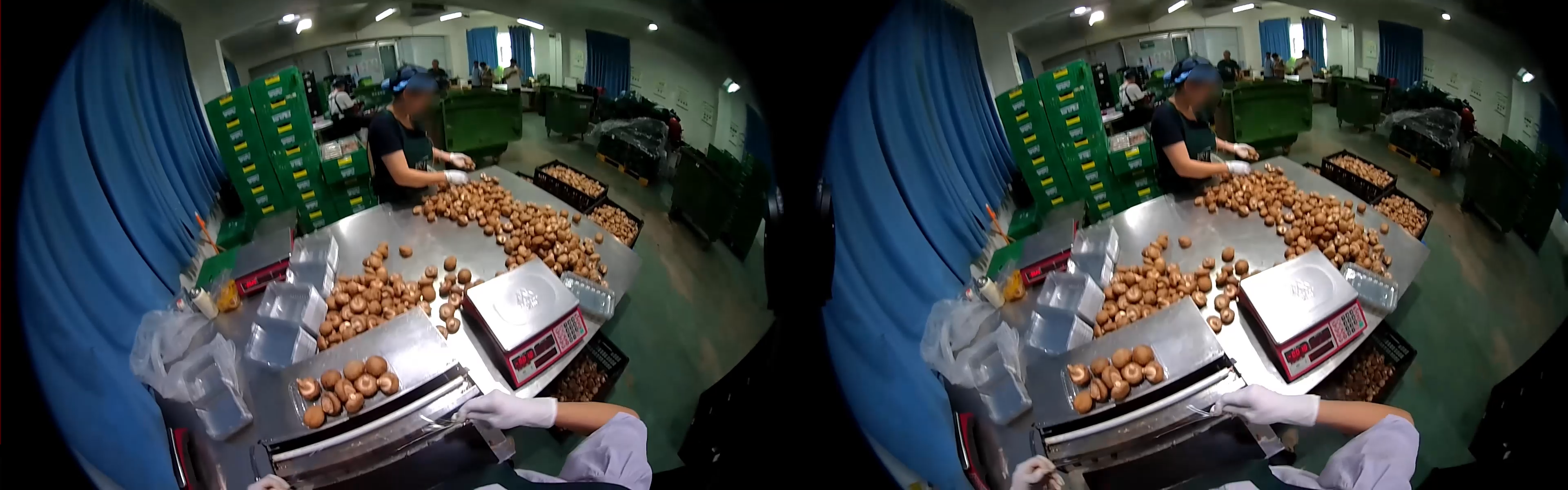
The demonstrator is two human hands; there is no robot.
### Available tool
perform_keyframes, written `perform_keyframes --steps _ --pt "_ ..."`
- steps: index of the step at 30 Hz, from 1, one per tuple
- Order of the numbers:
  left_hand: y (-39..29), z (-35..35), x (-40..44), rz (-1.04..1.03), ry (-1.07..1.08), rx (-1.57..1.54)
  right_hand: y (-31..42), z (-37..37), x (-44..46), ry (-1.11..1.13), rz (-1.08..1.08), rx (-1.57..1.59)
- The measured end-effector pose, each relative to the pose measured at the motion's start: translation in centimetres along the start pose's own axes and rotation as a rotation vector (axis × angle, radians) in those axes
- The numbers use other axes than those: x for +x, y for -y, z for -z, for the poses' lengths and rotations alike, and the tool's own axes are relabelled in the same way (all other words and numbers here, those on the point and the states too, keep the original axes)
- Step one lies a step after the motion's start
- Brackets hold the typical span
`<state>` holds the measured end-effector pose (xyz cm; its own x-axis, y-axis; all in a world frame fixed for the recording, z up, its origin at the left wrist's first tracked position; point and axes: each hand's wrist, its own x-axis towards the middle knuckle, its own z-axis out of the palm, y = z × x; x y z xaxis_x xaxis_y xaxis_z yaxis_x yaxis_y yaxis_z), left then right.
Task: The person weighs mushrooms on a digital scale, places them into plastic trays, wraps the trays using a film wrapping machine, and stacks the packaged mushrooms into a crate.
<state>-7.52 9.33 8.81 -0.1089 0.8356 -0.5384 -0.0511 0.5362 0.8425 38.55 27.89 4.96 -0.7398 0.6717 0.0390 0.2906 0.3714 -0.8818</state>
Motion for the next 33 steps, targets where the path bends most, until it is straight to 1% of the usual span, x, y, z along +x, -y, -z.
perform_keyframes --steps 1,2,3,4,5,6,7,8,9,10,11,12,13,14,16,17,18,19,20,21,22,23,24,25,26,29,30,32,33 --pt "-1.3 0.3 -1.4 -0.129 -0.007 -0.058 2.8 1.1 -0.8 -0.028 0.007 0.016" --pt "3.0 6.6 1.4 -0.553 0.050 -0.050 5.0 2.4 -1.4 -0.050 0.008 0.041" --pt "-0.5 5.8 -0.4 -0.673 -0.064 0.075 6.0 3.7 -1.3 -0.042 -0.032 0.222" --pt "-1.1 7.5 0.2 -0.787 0.168 -0.426 7.3 5.3 -0.1 -0.196 0.306 0.023" --pt "-7.4 2.2 -1.0 -0.951 0.060 -0.291 8.2 5.7 2.5 -0.154 0.502 0.597" --pt "-7.8 4.4 1.0 -0.985 -0.036 -0.479 9.8 5.9 5.1 -0.106 0.636 0.975" --pt "-7.8 5.5 4.9 -1.160 -0.251 -0.308 8.8 7.4 6.8 -0.496 0.366 0.308" --pt "-11.0 3.8 8.0 -1.190 -0.427 0.129 9.9 7.4 10.6 -0.659 0.280 0.157" --pt "-12.3 2.5 12.0 -1.196 -0.344 -0.012 7.9 7.2 14.6 -0.647 0.372 0.036" --pt "-14.5 -1.1 13.5 -1.040 -0.510 0.179 4.5 6.6 18.7 -0.649 0.493 -0.110" --pt "-13.5 -0.4 18.5 -1.063 -0.469 0.169 0.4 5.6 21.9 -0.617 0.508 -0.322" --pt "-10.6 2.2 24.5 -1.017 -0.584 0.630 -3.2 4.6 24.4 -0.587 0.516 -0.534" --pt "-8.4 2.6 27.3 -1.010 -0.554 0.882 -5.0 3.2 25.0 -0.465 0.355 -0.614" --pt "-7.0 2.2 28.5 -0.987 -0.515 1.134 -6.2 1.8 24.7 -0.340 0.189 -0.689" --pt "-5.6 1.7 28.0 -0.744 -0.395 1.256 -8.0 1.2 23.6 -0.216 0.293 -0.779" --pt "-5.9 1.4 26.3 -0.788 -0.366 1.305 -8.3 0.9 22.7 -0.224 0.213 -0.581" --pt "-5.6 1.3 25.3 -0.778 -0.362 1.307 -7.9 0.5 21.6 -0.225 0.128 -0.378" --pt "-5.2 1.3 24.4 -0.763 -0.251 1.092 -3.6 1.1 19.8 -0.165 0.051 -0.391" --pt "-4.9 1.3 23.5 -0.741 -0.151 0.874 -2.2 1.0 19.0 -0.189 -0.032 -0.137" --pt "-4.8 0.9 22.6 -0.658 -0.152 0.635 -0.9 0.7 18.2 -0.188 -0.121 -0.087" --pt "-5.0 0.9 21.5 -0.646 -0.161 0.637 -0.3 0.4 17.6 -0.188 -0.209 -0.036" --pt "-5.6 1.0 20.6 -0.339 -0.015 0.517 -3.2 0.1 17.9 -0.245 -0.404 0.129" --pt "-6.0 1.0 19.9 -0.038 0.128 0.385 -4.2 0.2 18.1 -0.256 -0.425 0.341" --pt "-5.5 -0.5 19.4 0.003 0.051 0.223 -5.0 0.1 18.3 -0.281 -0.465 0.449" --pt "-5.2 -0.6 18.9 0.000 0.048 0.224 -4.9 0.1 18.5 -0.307 -0.504 0.558" --pt "-4.7 -0.3 18.4 0.044 -0.059 -0.053 -5.6 0.1 18.3 -0.313 -0.508 0.529" --pt "-4.5 -0.5 18.3 0.041 -0.054 -0.049 -5.9 0.0 18.2 -0.321 -0.506 0.530" --pt "-4.2 -1.2 17.9 -0.122 -0.231 0.013 -6.2 0.0 17.9 -0.494 -0.299 -0.023" --pt "-4.2 -1.2 17.8 -0.156 -0.286 0.127 -5.5 0.0 17.6 -0.481 -0.312 -0.156"
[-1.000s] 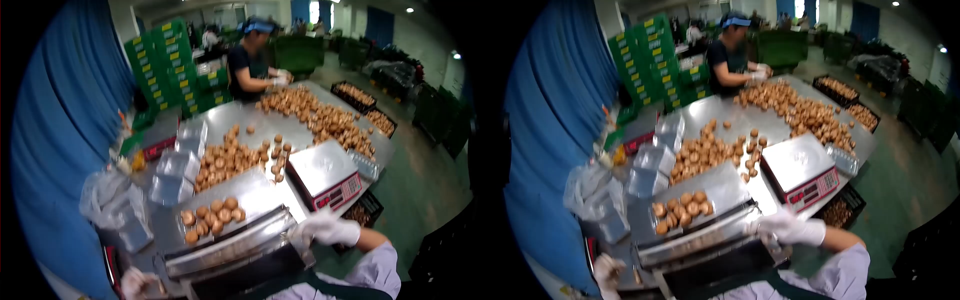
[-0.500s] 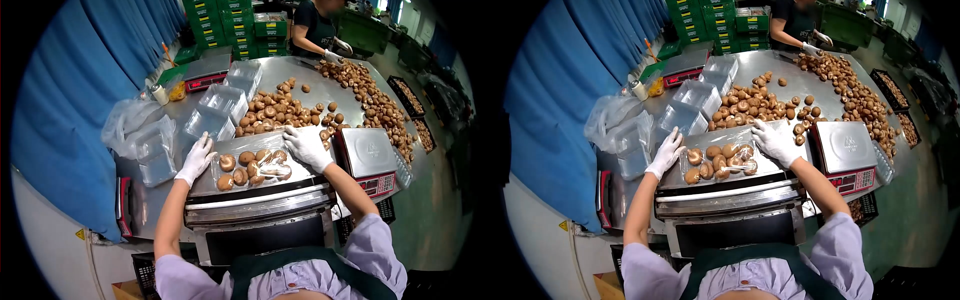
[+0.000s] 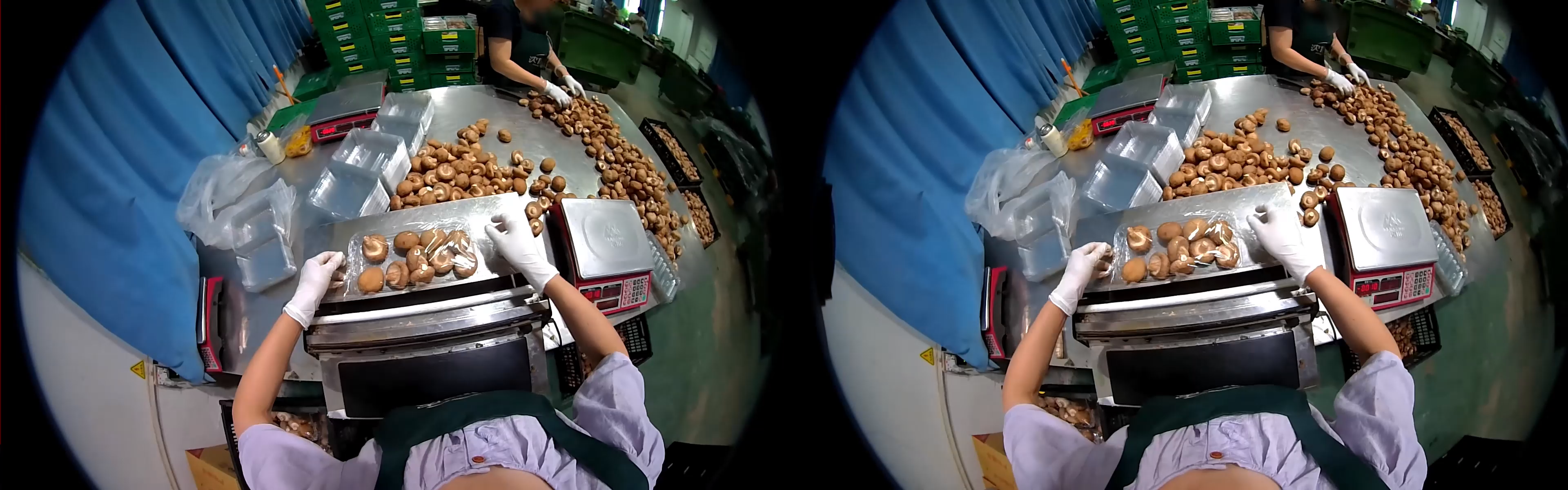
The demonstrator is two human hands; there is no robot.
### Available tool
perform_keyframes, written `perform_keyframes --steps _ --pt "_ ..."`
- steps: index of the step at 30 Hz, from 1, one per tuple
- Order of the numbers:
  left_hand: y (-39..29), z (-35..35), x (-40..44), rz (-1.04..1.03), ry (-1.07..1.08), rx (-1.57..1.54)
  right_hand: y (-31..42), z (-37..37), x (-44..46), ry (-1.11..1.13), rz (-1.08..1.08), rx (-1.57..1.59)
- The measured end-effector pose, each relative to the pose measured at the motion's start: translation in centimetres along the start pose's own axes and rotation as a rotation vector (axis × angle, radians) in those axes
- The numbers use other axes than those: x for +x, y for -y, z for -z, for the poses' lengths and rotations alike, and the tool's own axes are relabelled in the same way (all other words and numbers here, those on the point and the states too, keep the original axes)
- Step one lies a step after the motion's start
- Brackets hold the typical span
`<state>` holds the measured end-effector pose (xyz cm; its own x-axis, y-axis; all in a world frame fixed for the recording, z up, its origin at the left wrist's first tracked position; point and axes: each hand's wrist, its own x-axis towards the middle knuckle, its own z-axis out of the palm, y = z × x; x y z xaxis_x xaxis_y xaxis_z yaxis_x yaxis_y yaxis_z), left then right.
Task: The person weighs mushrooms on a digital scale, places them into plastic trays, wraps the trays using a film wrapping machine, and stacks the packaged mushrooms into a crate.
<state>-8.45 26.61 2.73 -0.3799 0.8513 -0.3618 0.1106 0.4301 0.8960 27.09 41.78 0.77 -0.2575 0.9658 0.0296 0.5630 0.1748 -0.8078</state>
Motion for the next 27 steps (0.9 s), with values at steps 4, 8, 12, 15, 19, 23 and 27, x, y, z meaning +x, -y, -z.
perform_keyframes --steps 4,8,12,15,19,23,27 --pt "0.1 -1.4 0.3 0.105 0.076 0.226 0.9 -1.3 -1.0 0.208 0.022 -0.086" --pt "4.8 -2.5 1.5 -0.675 -0.256 0.373 1.1 -1.2 -3.3 0.146 0.025 0.121" --pt "3.6 -3.7 -12.3 -0.589 -0.159 0.230 2.2 2.9 -14.6 0.069 0.266 0.129" --pt "11.0 -4.5 -19.5 -0.349 -0.081 0.381 -2.0 3.2 -22.5 0.304 0.152 0.024" --pt "13.6 -6.9 -21.5 0.080 0.030 0.102 -5.8 0.1 -25.4 0.437 -0.119 -0.073" --pt "15.3 -5.4 -19.0 0.047 0.082 0.416 -4.9 1.8 -22.2 0.475 -0.008 -0.019" --pt "10.2 -4.4 -20.6 0.116 -0.224 0.085 0.0 7.4 -20.8 0.101 -0.203 0.333"
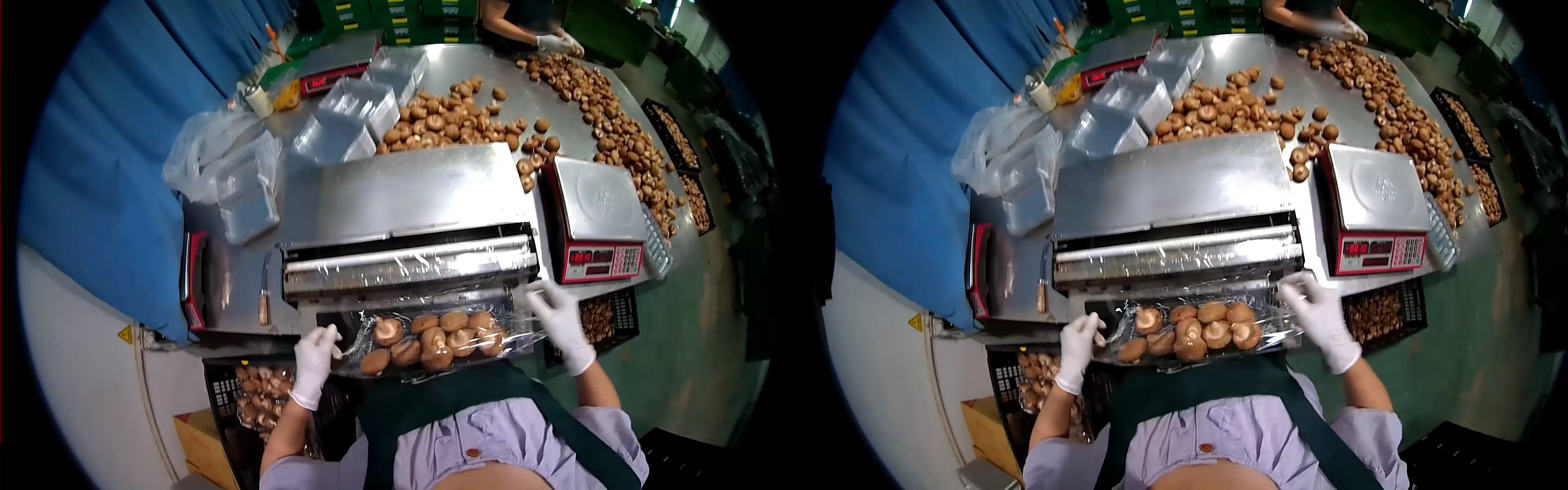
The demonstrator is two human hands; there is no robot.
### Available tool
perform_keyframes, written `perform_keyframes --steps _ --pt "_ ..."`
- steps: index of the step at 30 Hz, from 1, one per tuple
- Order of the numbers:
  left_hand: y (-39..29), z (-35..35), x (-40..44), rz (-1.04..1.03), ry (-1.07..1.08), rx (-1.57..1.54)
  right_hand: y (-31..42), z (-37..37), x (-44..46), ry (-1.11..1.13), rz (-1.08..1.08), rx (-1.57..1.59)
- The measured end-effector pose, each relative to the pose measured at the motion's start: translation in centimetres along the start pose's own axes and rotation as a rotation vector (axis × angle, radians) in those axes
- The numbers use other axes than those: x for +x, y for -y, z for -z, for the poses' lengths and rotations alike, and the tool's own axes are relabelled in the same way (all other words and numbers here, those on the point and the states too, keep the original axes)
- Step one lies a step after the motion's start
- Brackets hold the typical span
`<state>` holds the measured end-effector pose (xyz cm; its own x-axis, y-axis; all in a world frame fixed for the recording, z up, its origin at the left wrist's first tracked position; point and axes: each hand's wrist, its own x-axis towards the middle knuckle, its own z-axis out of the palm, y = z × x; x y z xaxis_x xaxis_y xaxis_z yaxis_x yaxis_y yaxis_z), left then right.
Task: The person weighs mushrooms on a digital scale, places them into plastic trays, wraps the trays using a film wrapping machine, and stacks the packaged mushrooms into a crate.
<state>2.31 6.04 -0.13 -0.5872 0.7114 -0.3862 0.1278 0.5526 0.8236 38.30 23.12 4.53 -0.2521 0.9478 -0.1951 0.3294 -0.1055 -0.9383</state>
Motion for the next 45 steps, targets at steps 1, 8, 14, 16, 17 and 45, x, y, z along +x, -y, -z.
perform_keyframes --steps 1,8,14,16,17,45 --pt "0.4 0.1 -0.9 -0.027 -0.059 0.129 -0.3 0.8 -0.9 0.012 -0.019 -0.038" --pt "8.7 -6.1 -4.1 -0.319 0.375 -0.024 -17.1 -3.1 -6.7 0.183 0.272 -0.353" --pt "2.9 -13.2 -5.4 -0.293 0.582 -0.219 -17.4 -4.7 -4.0 0.492 -0.066 0.372" --pt "2.1 -14.7 -5.6 -0.298 0.605 -0.235 -11.8 -3.0 -3.9 0.719 -0.157 0.623" --pt "1.8 -15.2 -5.7 -0.298 0.613 -0.247 -9.7 -2.3 -3.9 0.824 -0.160 0.717" --pt "-12.6 -29.7 -9.6 -0.159 0.445 -0.638 -11.1 12.3 3.5 1.345 -0.654 1.180"
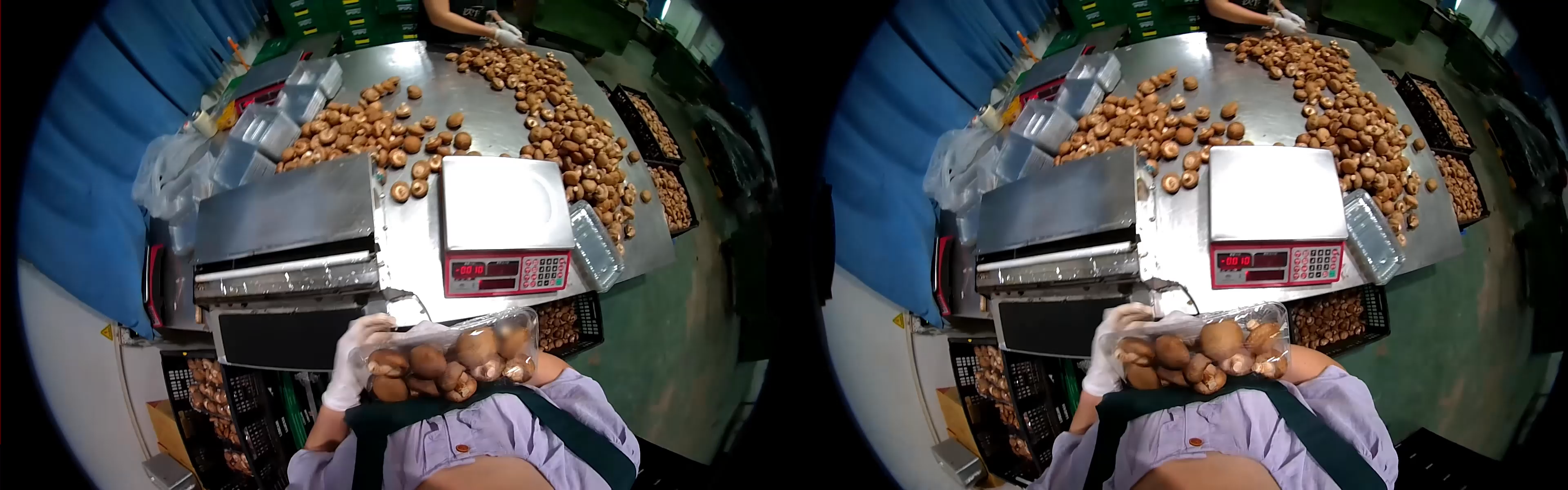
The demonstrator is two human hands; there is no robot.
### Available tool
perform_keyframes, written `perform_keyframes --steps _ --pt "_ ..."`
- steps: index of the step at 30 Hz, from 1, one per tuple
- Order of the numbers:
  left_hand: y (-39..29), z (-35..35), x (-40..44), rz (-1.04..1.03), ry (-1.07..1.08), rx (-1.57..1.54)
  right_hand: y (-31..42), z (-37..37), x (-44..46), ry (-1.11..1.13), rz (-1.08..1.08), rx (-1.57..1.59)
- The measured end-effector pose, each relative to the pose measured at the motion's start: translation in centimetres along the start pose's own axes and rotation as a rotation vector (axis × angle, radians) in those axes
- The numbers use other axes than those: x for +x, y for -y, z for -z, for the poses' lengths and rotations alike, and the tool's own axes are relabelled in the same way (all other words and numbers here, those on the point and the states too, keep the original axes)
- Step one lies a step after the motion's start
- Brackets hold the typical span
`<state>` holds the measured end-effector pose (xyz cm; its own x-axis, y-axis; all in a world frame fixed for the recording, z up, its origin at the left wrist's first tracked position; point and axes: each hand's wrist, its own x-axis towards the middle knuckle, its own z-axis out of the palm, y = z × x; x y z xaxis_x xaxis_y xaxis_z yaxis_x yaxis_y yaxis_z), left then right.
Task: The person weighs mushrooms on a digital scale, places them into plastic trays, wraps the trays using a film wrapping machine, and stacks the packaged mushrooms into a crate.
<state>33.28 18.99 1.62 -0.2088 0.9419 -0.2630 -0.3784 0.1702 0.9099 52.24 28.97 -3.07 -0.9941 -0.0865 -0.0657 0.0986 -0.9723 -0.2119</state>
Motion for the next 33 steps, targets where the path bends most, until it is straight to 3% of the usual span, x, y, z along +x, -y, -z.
perform_keyframes --steps 1,2,3,4,5,6,12,13,14,15,17,23,27,29,31,33 --pt "-1.4 -0.5 -0.4 0.092 -0.016 -0.419 0.0 -0.6 -2.1 -0.037 0.107 0.003" --pt "-1.8 -1.0 -0.6 -0.035 0.139 -0.245 0.0 -1.5 -4.0 -0.076 0.214 0.011" --pt "-2.3 -1.7 -0.4 0.044 0.276 -0.128 0.0 -2.8 -5.3 -0.118 0.321 0.022" --pt "-2.3 -3.0 -0.2 0.099 0.209 -0.028 2.3 -7.1 -5.5 -0.437 0.255 0.108" --pt "-2.0 -4.4 0.0 0.148 0.141 0.071 2.4 -6.8 -6.2 -0.459 0.299 0.048" --pt "-0.8 -5.3 1.2 0.065 0.064 0.187 2.3 -5.4 -6.9 -0.501 0.338 -0.021" --pt "-0.1 -8.9 11.8 0.147 0.063 -0.051 1.9 6.4 -11.7 -1.059 0.367 -0.525" --pt "-0.7 -9.5 13.6 0.176 0.046 -0.057 1.8 7.2 -12.6 -1.095 0.367 -0.530" --pt "0.5 -8.7 16.1 0.053 -0.008 0.239 1.5 7.7 -13.5 -1.107 0.381 -0.528" --pt "2.1 -8.7 18.2 -0.119 -0.259 0.320 1.4 7.8 -14.5 -1.107 0.382 -0.527" --pt "1.6 -7.4 19.7 -0.310 -0.390 0.530 1.4 8.2 -15.8 -1.113 0.462 -0.646" --pt "1.8 -5.3 18.1 -0.221 -0.321 0.374 5.9 3.8 -18.8 -1.330 0.840 -0.819" --pt "1.3 -5.8 16.6 -0.106 -0.333 0.300 12.2 3.4 -20.8 -1.503 0.875 -1.043" --pt "1.0 -6.3 16.5 -0.052 -0.341 0.250 15.7 5.5 -20.6 -1.442 1.016 -0.988" --pt "1.3 -6.4 17.0 -0.003 -0.319 0.268 19.2 5.9 -19.3 -1.454 1.041 -1.114" --pt "2.0 -6.8 18.0 0.056 -0.262 0.233 22.1 6.4 -17.8 -1.464 0.923 -1.128"
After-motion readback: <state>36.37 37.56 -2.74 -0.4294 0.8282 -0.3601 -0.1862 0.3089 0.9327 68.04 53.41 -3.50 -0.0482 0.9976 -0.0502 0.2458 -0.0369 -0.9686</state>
